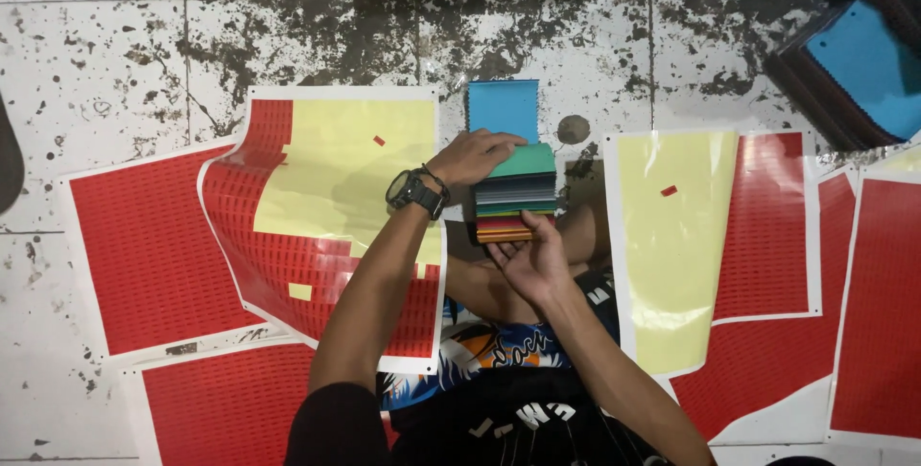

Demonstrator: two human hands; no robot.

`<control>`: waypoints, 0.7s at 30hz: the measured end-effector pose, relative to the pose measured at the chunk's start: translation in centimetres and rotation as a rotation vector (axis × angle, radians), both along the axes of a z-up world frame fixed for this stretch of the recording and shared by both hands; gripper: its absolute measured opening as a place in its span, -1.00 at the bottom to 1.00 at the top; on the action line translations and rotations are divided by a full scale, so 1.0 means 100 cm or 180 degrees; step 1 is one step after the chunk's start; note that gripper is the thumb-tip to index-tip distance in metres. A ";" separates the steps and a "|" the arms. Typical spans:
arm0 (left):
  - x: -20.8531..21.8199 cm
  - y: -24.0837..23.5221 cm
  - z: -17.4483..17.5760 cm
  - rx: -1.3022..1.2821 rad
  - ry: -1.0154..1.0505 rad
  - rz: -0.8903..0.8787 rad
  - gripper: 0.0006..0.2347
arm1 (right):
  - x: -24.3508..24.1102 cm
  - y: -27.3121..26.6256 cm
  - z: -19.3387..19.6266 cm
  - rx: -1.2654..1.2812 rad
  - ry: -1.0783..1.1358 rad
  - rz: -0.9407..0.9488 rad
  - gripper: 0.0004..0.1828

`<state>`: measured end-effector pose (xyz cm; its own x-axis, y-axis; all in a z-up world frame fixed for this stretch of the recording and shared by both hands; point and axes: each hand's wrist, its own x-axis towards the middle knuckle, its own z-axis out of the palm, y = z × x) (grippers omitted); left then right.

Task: The person sits on the floor and assembles notebooks by hand. They peel small red adhesive tabs from a red sheet and apply them to the spines of stacked notebooks. The person then stacks the finished notebooks and moves them to a pile on the floor.

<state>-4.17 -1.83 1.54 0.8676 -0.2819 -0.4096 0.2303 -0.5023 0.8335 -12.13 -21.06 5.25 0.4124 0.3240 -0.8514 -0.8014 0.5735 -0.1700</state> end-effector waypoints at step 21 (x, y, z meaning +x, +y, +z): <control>-0.015 0.016 0.078 0.0003 -0.0307 -0.0260 -0.56 | -0.020 0.013 0.049 0.0291 -0.0614 -0.0594 -0.91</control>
<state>-5.66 -0.27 9.31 0.8771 -0.3530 -0.3257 0.1074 -0.5169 0.8493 -14.18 -19.74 10.11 0.6238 0.2992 -0.7220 -0.6384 0.7280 -0.2499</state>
